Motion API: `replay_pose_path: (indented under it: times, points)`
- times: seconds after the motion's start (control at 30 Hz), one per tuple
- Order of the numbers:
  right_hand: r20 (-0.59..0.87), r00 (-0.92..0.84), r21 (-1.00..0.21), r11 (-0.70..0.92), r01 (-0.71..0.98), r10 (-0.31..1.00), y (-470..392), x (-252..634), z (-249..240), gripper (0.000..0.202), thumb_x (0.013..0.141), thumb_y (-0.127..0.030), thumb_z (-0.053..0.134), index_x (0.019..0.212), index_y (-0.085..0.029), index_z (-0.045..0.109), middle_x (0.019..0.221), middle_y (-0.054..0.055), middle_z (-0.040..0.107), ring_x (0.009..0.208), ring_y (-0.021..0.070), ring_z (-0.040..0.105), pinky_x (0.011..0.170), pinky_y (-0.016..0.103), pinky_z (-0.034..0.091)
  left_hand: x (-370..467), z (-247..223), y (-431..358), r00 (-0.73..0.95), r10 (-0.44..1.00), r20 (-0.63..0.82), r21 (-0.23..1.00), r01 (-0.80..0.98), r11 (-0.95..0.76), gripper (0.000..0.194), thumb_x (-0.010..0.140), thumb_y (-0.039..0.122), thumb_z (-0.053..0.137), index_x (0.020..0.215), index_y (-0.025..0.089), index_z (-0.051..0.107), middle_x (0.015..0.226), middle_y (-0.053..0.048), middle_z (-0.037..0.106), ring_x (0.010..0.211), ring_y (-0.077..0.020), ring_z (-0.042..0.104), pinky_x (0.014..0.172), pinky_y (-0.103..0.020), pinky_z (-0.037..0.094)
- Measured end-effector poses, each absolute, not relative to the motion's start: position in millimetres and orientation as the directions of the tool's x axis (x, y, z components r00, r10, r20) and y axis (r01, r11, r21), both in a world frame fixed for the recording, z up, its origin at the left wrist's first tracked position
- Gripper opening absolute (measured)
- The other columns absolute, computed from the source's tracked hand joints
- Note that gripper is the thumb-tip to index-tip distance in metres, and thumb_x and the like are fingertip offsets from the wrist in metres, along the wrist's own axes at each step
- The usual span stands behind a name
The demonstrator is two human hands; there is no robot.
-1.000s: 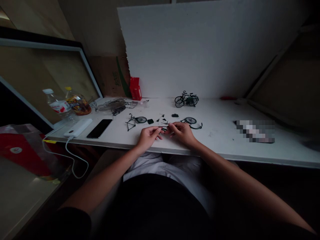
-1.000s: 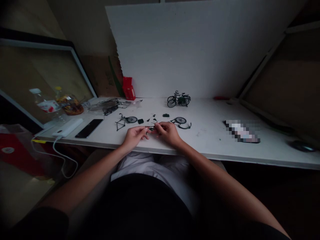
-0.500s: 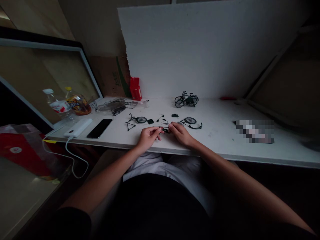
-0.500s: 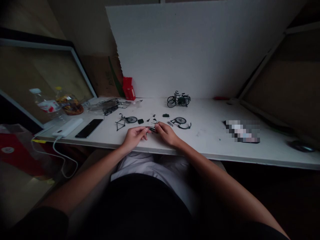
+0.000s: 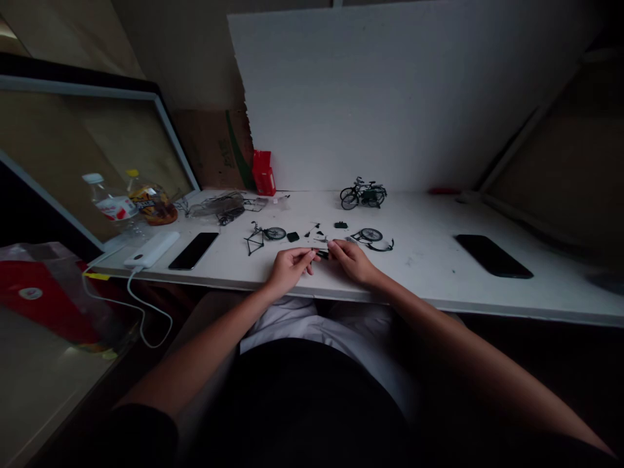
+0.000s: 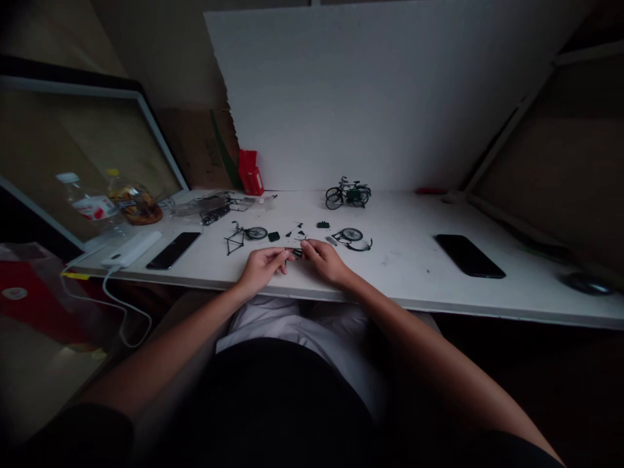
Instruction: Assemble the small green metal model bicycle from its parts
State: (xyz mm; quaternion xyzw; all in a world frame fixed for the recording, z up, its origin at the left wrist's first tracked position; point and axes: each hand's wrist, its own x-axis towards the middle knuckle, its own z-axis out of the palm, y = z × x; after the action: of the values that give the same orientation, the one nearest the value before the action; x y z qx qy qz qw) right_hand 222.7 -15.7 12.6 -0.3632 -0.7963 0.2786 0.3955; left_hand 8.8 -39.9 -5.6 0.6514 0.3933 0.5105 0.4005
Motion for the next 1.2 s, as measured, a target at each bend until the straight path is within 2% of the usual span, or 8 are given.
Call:
replay_pose_path:
  times: [0.13, 0.3, 0.57, 0.63, 0.77, 1.0, 1.1, 1.2]
  points:
    - [0.409, -0.424, -0.745, 0.564, 0.357, 0.808, -15.3, 223.7, 11.3, 0.053, 0.109, -0.059, 0.033, 0.076, -0.022, 0.054, 0.073, 0.001, 0.055, 0.068, 0.0183, 0.050, 0.072, 0.032, 0.043, 9.9, -5.0, -40.8, 0.176, 0.922, 0.345, 0.927, 0.092, -0.364, 0.042, 0.093, 0.056, 0.069, 0.098, 0.016, 0.080, 0.090, -0.009, 0.080, 0.059, -0.0127, 0.062, 0.056, -0.025, 0.045]
    - [0.438, -0.430, -0.754, 0.583, 0.302, 0.790, -17.5, 225.4, 11.9, 0.037, 0.104, -0.056, 0.050, 0.092, -0.023, 0.057, 0.089, 0.003, 0.061, 0.079, 0.0195, 0.055, 0.077, 0.032, 0.045, 9.3, -3.2, -41.1, 0.168, 0.919, 0.356, 0.921, 0.100, -0.376, 0.042, 0.093, 0.056, 0.069, 0.095, 0.015, 0.079, 0.079, -0.007, 0.077, 0.058, -0.0136, 0.061, 0.056, -0.026, 0.045]
    - [0.390, -0.434, -0.750, 0.554, 0.363, 0.812, -18.9, 222.1, 14.5, 0.055, 0.111, -0.056, 0.032, 0.074, -0.021, 0.052, 0.068, -0.001, 0.050, 0.064, 0.0161, 0.046, 0.069, 0.030, 0.039, 8.7, -4.1, -40.9, 0.188, 0.924, 0.332, 0.929, 0.108, -0.355, 0.045, 0.091, 0.058, 0.069, 0.098, 0.014, 0.079, 0.074, -0.006, 0.074, 0.057, -0.0133, 0.060, 0.055, -0.024, 0.044]
    - [0.397, -0.430, -0.758, 0.554, 0.345, 0.811, -19.0, 223.2, 13.9, 0.051, 0.111, -0.054, 0.032, 0.078, -0.021, 0.053, 0.073, 0.000, 0.052, 0.067, 0.0164, 0.048, 0.071, 0.030, 0.040, 9.1, -5.4, -40.3, 0.185, 0.927, 0.326, 0.932, 0.098, -0.348, 0.045, 0.091, 0.057, 0.070, 0.097, 0.013, 0.079, 0.073, -0.005, 0.073, 0.057, -0.0128, 0.060, 0.056, -0.024, 0.044]
    - [0.428, -0.475, -0.738, 0.600, 0.307, 0.769, -18.4, 225.9, 13.4, 0.034, 0.106, -0.049, 0.046, 0.090, -0.020, 0.055, 0.086, 0.001, 0.056, 0.078, 0.0173, 0.052, 0.076, 0.029, 0.041, 8.9, -6.0, -39.9, 0.164, 0.930, 0.329, 0.933, 0.094, -0.347, 0.042, 0.092, 0.054, 0.069, 0.097, 0.013, 0.079, 0.070, -0.005, 0.072, 0.058, -0.0132, 0.060, 0.055, -0.024, 0.044]
    - [0.355, -0.462, -0.760, 0.539, 0.364, 0.812, -17.1, 223.3, 14.3, 0.055, 0.109, -0.056, 0.035, 0.074, -0.019, 0.056, 0.067, -0.002, 0.050, 0.063, 0.0152, 0.045, 0.067, 0.029, 0.038, 8.4, -3.1, -40.1, 0.186, 0.931, 0.315, 0.939, 0.084, -0.334, 0.041, 0.092, 0.053, 0.069, 0.096, 0.014, 0.079, 0.081, -0.008, 0.077, 0.059, -0.0122, 0.061, 0.056, -0.024, 0.043]
    - [0.417, -0.390, -0.752, 0.552, 0.360, 0.821, -13.7, 223.5, 10.5, 0.052, 0.110, -0.054, 0.034, 0.083, -0.019, 0.060, 0.071, 0.000, 0.053, 0.066, 0.0164, 0.047, 0.070, 0.030, 0.040, 9.7, -4.6, -38.2, 0.137, 0.939, 0.316, 0.947, 0.020, -0.322, 0.040, 0.092, 0.052, 0.070, 0.099, 0.014, 0.078, 0.090, -0.009, 0.078, 0.059, -0.0110, 0.061, 0.057, -0.024, 0.044]
    - [0.486, -0.296, -0.734, 0.568, 0.373, 0.823, -7.4, 225.7, 7.5, 0.037, 0.110, -0.045, 0.034, 0.101, -0.019, 0.058, 0.080, 0.002, 0.056, 0.071, 0.0176, 0.051, 0.072, 0.030, 0.042, 11.4, -7.9, -35.5, -0.003, 0.950, 0.311, 0.949, -0.055, -0.310, 0.039, 0.091, 0.052, 0.072, 0.101, 0.015, 0.074, 0.103, -0.011, 0.078, 0.057, -0.0090, 0.057, 0.054, -0.023, 0.042]
